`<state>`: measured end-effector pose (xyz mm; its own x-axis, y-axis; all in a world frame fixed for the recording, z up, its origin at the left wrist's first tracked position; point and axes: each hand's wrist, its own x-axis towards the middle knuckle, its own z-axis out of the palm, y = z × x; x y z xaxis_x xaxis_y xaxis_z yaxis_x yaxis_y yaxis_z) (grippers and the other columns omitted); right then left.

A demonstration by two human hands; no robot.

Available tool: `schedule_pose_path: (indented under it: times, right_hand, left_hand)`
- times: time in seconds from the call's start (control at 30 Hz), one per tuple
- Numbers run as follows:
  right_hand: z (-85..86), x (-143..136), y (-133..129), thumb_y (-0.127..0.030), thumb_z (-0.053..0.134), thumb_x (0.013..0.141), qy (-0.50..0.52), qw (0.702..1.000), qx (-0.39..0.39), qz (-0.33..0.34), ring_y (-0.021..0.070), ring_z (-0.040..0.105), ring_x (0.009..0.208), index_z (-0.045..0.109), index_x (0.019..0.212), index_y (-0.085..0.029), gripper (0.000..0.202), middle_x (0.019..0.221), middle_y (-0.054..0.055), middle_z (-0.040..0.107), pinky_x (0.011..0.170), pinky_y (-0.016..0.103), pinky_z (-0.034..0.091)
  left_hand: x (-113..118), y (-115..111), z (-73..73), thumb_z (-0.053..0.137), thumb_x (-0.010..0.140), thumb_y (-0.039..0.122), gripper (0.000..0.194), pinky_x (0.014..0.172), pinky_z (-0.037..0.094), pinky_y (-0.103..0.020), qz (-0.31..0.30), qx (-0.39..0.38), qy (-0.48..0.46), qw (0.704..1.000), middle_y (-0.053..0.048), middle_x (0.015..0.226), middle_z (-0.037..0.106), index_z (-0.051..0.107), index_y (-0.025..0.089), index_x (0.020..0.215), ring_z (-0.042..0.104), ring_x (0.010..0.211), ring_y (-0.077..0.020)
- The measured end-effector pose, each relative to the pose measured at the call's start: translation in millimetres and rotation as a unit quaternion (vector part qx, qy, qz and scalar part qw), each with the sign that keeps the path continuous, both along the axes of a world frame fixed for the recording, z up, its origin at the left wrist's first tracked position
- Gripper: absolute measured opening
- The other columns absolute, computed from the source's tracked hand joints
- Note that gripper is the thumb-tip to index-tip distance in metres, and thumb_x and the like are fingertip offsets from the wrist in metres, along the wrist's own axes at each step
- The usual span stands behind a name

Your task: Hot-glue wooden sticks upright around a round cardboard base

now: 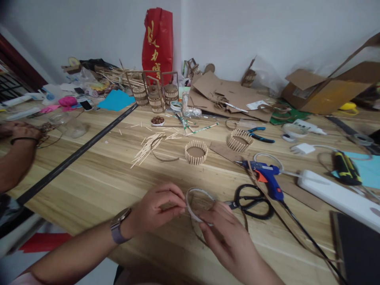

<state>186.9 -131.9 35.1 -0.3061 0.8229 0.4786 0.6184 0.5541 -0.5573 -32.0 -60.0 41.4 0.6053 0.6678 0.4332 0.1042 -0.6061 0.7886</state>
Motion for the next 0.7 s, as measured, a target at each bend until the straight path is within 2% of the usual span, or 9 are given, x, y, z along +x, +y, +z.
schedule_pose_path:
  times: [0.13,0.23,0.33,0.4,0.43,0.53,0.57,0.63,0.7]
  right_hand:
    - [-7.0,5,2,-0.019,0.056,0.09,-0.074,0.991,0.088,-0.072,0.018,0.06,0.064,0.055,0.118,-0.025,0.029,0.074,0.001,0.064,0.067,0.032,0.047]
    - [-9.5,11,3,-0.016,0.053,0.09,-0.096,0.986,0.11,-0.083,0.0189,0.059,0.064,0.054,0.11,-0.028,0.023,0.074,0.0,0.064,0.066,0.034,0.045]
    - [-7.2,21,3,-0.013,0.053,0.088,-0.096,0.983,0.12,-0.097,0.0196,0.059,0.067,0.055,0.1,-0.028,0.02,0.073,0.0,0.062,0.067,0.035,0.043]
    - [-3.0,27,1,-0.016,0.053,0.089,-0.063,0.98,0.114,-0.152,0.0211,0.061,0.076,0.055,0.1,-0.028,0.016,0.082,0.003,0.064,0.07,0.036,0.044]
    - [-0.4,30,0,-0.018,0.053,0.09,-0.036,0.977,0.107,-0.181,0.0215,0.061,0.079,0.056,0.1,-0.027,0.014,0.086,0.004,0.064,0.071,0.035,0.045]
    - [8.1,33,-4,-0.026,0.054,0.092,0.047,0.972,0.066,-0.221,0.0208,0.061,0.08,0.056,0.099,-0.027,0.008,0.088,0.004,0.063,0.072,0.034,0.047]
    - [11.0,32,-5,-0.028,0.055,0.092,0.072,0.972,0.051,-0.218,0.0206,0.061,0.079,0.057,0.098,-0.028,0.007,0.087,0.003,0.063,0.072,0.034,0.048]
    - [16.8,29,-8,-0.033,0.059,0.09,0.127,0.968,0.021,-0.215,0.0198,0.061,0.076,0.059,0.095,-0.028,0.007,0.084,0.003,0.064,0.071,0.033,0.049]
    - [23.1,26,-10,-0.04,0.064,0.087,0.201,0.954,-0.029,-0.222,0.0186,0.061,0.071,0.062,0.089,-0.028,0.012,0.08,0.003,0.064,0.064,0.031,0.048]
  left_hand:
    - [-3,-7,1.0,0.058,0.094,0.026,0.016,0.081,0.046,-0.028,-0.022,0.043,0.022,0.999,-0.01,0.095,0.069,0.071,0.018,0.09,0.062,0.088,-0.0181]
    - [-5,-12,0.6,0.054,0.095,0.023,0.017,0.084,0.045,-0.03,-0.063,0.072,0.037,0.995,-0.011,0.101,0.069,0.071,0.02,0.096,0.062,0.092,-0.0195]
    - [-4,-11,-0.1,0.053,0.096,0.022,0.022,0.085,0.045,-0.031,-0.001,0.046,-0.004,0.999,-0.01,0.106,0.067,0.064,0.022,0.115,0.061,0.091,-0.0191]
    - [-1,-7,-1.1,0.052,0.096,0.023,0.029,0.088,0.045,-0.034,0.053,0.032,0.003,0.998,-0.01,0.109,0.065,0.057,0.022,0.124,0.06,0.093,-0.0198]
    - [1,-4,-2.2,0.053,0.096,0.024,0.029,0.091,0.044,-0.036,0.047,0.041,0.036,0.997,-0.011,0.111,0.065,0.057,0.021,0.124,0.059,0.096,-0.0212]
    - [9,-1,-8.7,0.06,0.091,0.021,0.014,0.102,0.039,-0.045,-0.08,0.102,0.166,0.978,-0.013,0.117,0.063,0.066,0.02,0.103,0.053,0.115,-0.0297]
    - [12,-2,-11.3,0.062,0.089,0.018,0.009,0.104,0.037,-0.048,-0.099,0.111,0.185,0.971,-0.014,0.117,0.063,0.067,0.019,0.096,0.049,0.121,-0.0326]
    - [18,-5,-15.0,0.061,0.088,0.012,0.009,0.104,0.035,-0.05,-0.104,0.123,0.208,0.965,-0.014,0.111,0.064,0.067,0.019,0.087,0.045,0.126,-0.035]
    - [21,-7,-14.9,0.058,0.089,0.011,0.012,0.098,0.038,-0.048,-0.095,0.141,0.227,0.959,-0.014,0.1,0.066,0.066,0.018,0.083,0.051,0.117,-0.0342]
